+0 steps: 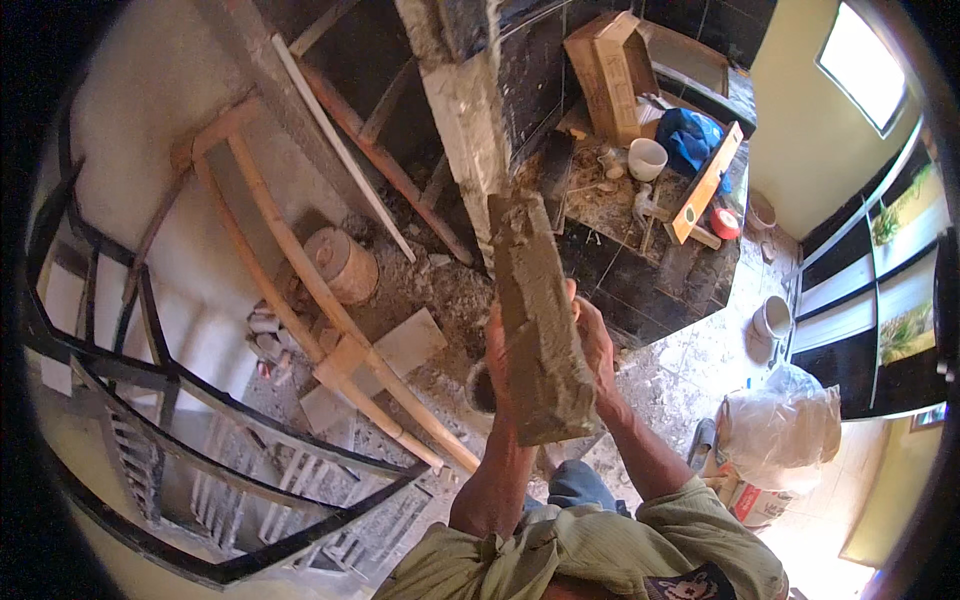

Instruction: The person applies mortar onto the back of a rectangular tile using a trowel, scooping the mixture from a bucket and spreading it across the tile surface.

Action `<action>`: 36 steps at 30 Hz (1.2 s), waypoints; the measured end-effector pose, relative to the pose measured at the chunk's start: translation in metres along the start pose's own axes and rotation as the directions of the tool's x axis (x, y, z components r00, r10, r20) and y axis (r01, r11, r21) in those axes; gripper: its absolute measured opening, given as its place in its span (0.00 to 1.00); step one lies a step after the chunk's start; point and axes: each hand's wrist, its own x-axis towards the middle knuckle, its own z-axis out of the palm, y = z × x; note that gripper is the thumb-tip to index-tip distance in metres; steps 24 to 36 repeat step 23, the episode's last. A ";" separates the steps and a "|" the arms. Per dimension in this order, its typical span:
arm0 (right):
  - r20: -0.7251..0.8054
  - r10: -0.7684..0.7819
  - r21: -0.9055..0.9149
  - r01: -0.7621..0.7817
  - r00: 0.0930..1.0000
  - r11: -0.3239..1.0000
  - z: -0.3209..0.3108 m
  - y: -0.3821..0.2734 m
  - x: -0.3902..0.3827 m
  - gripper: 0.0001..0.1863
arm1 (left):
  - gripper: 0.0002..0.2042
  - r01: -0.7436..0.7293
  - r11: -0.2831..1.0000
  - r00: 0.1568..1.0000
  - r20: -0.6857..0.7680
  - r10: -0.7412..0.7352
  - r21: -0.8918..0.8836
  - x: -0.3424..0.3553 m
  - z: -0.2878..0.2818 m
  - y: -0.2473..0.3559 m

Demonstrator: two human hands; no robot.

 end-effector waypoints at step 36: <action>0.242 0.071 0.705 -0.225 0.968 0.672 0.006 -0.094 0.048 0.30 | 0.26 0.181 0.905 0.981 0.130 -0.141 -0.385 -0.025 0.079 0.052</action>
